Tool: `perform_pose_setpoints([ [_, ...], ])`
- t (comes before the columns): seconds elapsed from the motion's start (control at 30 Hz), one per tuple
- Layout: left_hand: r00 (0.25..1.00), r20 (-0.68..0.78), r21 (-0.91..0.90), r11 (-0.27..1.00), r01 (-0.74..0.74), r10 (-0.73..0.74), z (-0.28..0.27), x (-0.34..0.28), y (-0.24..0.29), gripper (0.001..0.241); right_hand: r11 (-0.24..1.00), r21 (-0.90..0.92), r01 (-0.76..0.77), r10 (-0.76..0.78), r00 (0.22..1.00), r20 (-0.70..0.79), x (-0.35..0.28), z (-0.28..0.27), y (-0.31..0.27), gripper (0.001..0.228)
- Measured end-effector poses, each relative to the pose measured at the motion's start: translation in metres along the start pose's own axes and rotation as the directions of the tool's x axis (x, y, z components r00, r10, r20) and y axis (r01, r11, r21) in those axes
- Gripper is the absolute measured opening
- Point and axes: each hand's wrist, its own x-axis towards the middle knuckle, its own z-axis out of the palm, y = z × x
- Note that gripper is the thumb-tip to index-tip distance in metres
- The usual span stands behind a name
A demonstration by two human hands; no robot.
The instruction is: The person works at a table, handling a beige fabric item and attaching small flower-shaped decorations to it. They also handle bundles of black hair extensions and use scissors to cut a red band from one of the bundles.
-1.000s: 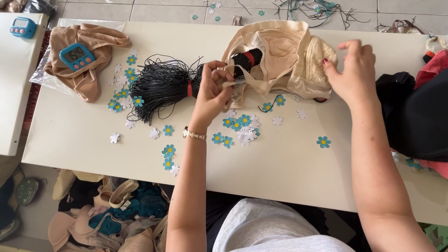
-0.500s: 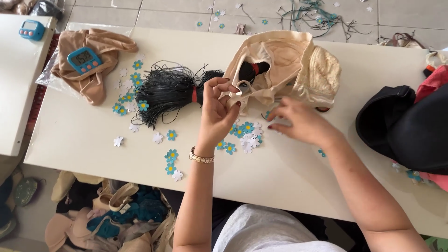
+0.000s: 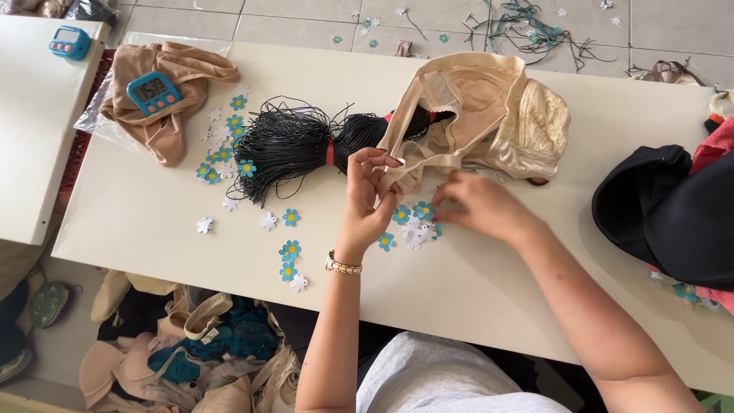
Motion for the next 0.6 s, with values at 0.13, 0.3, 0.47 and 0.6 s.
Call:
perform_pose_setpoints([
  [0.13, 1.000, 0.001, 0.065, 0.998, 0.014, -0.014, 0.008, -0.001, 0.005, 0.061, 0.999, -0.017, -0.052, 0.049, 0.991, -0.128, -0.011, -0.019, 0.030, 0.019],
  [0.3, 0.996, -0.082, 0.172, 0.985, -0.011, 0.026, 0.007, -0.003, -0.008, 0.047, 0.975, -0.194, -0.110, 0.084, 0.987, -0.136, -0.013, -0.028, 0.024, 0.014],
  [0.47, 0.991, -0.106, 0.114, 0.991, -0.066, 0.079, 0.007, -0.008, -0.025, 0.038, 0.981, -0.191, -0.025, 0.004, 0.994, -0.112, -0.005, -0.013, 0.035, 0.012],
  [0.6, 0.994, -0.061, 0.086, 0.993, -0.080, 0.086, 0.004, -0.012, -0.034, 0.036, 0.948, -0.315, 0.049, -0.099, 0.985, -0.145, -0.002, -0.005, 0.046, 0.019],
])
